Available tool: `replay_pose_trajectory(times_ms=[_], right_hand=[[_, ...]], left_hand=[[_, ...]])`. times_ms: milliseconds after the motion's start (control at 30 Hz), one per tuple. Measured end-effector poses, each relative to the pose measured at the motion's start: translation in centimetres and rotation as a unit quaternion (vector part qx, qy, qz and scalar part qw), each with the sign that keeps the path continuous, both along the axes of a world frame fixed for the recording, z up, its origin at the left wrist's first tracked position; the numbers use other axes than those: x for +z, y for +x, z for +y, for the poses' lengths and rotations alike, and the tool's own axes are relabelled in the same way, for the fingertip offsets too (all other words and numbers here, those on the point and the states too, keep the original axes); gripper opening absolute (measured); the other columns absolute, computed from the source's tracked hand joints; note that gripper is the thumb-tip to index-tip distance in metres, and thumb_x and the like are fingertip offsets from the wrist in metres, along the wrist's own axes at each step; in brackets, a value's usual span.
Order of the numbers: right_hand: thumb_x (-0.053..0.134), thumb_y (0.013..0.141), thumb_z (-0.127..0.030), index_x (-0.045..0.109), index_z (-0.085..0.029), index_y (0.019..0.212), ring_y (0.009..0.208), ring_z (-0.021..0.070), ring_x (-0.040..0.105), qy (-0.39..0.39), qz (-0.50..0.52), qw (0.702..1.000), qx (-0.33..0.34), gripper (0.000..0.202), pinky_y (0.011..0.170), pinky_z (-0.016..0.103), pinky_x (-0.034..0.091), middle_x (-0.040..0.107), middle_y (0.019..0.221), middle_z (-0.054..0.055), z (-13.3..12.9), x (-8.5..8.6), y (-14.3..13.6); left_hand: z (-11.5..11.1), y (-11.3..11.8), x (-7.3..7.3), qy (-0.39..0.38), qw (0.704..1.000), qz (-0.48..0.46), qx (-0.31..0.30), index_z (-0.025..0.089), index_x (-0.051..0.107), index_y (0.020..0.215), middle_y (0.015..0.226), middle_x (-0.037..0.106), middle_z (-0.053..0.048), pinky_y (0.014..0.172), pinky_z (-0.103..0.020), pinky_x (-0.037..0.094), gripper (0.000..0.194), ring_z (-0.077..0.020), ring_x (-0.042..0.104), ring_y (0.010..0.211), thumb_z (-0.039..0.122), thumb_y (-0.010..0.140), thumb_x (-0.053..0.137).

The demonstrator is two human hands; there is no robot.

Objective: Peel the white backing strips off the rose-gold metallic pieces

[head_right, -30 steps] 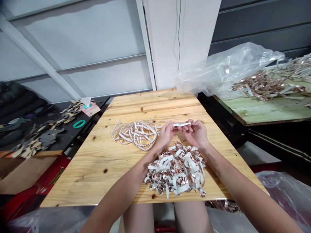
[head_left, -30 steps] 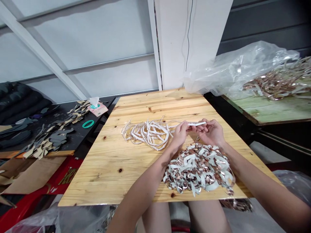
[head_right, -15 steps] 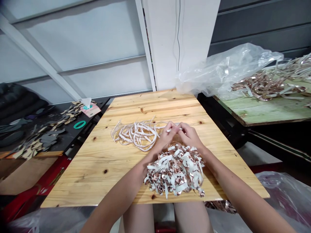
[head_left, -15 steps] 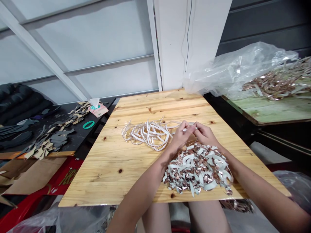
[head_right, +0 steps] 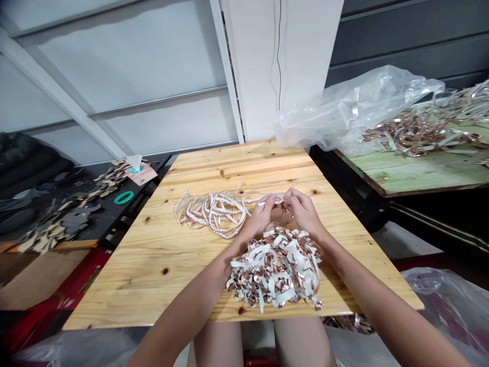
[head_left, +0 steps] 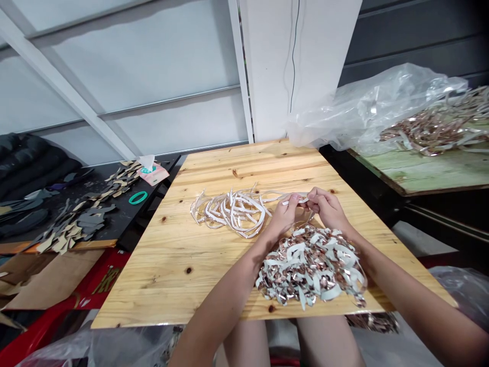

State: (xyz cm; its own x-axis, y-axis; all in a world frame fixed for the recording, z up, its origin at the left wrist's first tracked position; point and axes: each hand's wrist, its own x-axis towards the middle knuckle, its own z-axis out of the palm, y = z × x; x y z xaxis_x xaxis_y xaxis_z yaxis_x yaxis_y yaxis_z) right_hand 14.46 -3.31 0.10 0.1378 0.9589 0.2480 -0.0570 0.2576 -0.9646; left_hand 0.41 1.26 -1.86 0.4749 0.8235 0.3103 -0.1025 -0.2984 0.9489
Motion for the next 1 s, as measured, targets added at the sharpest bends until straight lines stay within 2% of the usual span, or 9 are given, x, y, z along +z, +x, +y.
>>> replay_pose_trajectory(times_ms=[133,300,467,633,800,900,967,1000], right_hand=[[0.06,0.089,-0.032,0.046,-0.024,0.064,0.052,0.0143,0.034,0.001,0.082,0.997,-0.011,0.029,0.056,0.03,0.039,0.031,0.055,-0.005,0.4,0.1,0.1],[0.062,0.083,-0.027,0.039,-0.023,0.062,0.051,0.0126,0.027,0.007,0.186,0.982,-0.025,0.032,0.046,0.026,0.032,0.027,0.059,-0.004,0.7,0.7,0.8],[0.065,0.079,-0.023,0.034,-0.023,0.062,0.051,0.0107,0.024,-0.012,0.285,0.958,-0.025,0.035,0.043,0.021,0.035,0.024,0.061,-0.005,0.5,1.6,1.5],[0.062,0.078,-0.015,0.033,-0.021,0.064,0.048,0.0075,0.027,-0.002,0.392,0.92,0.005,0.033,0.047,0.018,0.041,0.027,0.058,-0.007,0.0,2.7,1.8],[0.059,0.079,-0.016,0.033,-0.021,0.065,0.046,0.0075,0.035,0.021,0.421,0.906,-0.032,0.03,0.049,0.02,0.044,0.03,0.055,-0.007,0.2,2.5,2.7],[0.061,0.079,-0.023,0.039,-0.022,0.067,0.05,0.0095,0.045,0.014,0.404,0.912,-0.076,0.025,0.055,0.024,0.05,0.038,0.056,-0.006,0.3,2.0,3.1],[0.061,0.083,-0.042,0.048,-0.023,0.073,0.057,0.0144,0.056,-0.028,0.362,0.927,-0.089,0.025,0.056,0.03,0.054,0.053,0.065,-0.001,0.3,1.7,3.1],[0.057,0.085,-0.057,0.053,-0.024,0.078,0.061,0.0177,0.06,-0.056,0.336,0.936,-0.083,0.033,0.056,0.033,0.054,0.059,0.072,0.002,0.2,1.7,3.0]], left_hand=[[-0.1,0.2,-0.2,-0.067,0.997,-0.043,-0.024,0.019,0.06,0.09,0.092,0.069,-0.008,0.089,-0.038,0.055,0.051,-0.0213,0.068,0.09,0.067,0.096,0.045],[-0.1,0.6,-0.7,-0.148,0.982,-0.093,-0.071,0.022,0.055,0.091,0.092,0.071,-0.009,0.082,-0.042,0.06,0.047,-0.0225,0.073,0.085,0.069,0.091,0.054],[-0.5,0.7,-0.2,-0.213,0.963,-0.124,-0.11,0.023,0.05,0.091,0.094,0.074,-0.009,0.089,-0.047,0.06,0.046,-0.0264,0.076,0.089,0.067,0.088,0.061],[-0.7,0.7,0.3,-0.259,0.95,-0.143,-0.099,0.022,0.047,0.088,0.093,0.076,-0.01,0.097,-0.053,0.057,0.048,-0.0319,0.076,0.098,0.066,0.085,0.065],[-0.1,0.6,-0.1,-0.241,0.952,-0.182,-0.055,0.021,0.046,0.086,0.086,0.073,-0.006,0.099,-0.053,0.057,0.048,-0.0324,0.075,0.103,0.065,0.086,0.066],[0.0,0.5,-0.3,-0.216,0.956,-0.196,-0.029,0.021,0.048,0.087,0.085,0.069,-0.003,0.1,-0.049,0.057,0.046,-0.0309,0.074,0.106,0.065,0.088,0.064],[0.1,0.4,-0.4,-0.199,0.959,-0.201,-0.017,0.022,0.049,0.091,0.089,0.068,-0.002,0.1,-0.047,0.058,0.047,-0.0302,0.074,0.108,0.066,0.087,0.065],[0.1,0.4,-0.5,-0.191,0.96,-0.203,-0.014,0.022,0.05,0.093,0.092,0.068,-0.003,0.1,-0.047,0.058,0.046,-0.0299,0.073,0.109,0.066,0.087,0.064]])
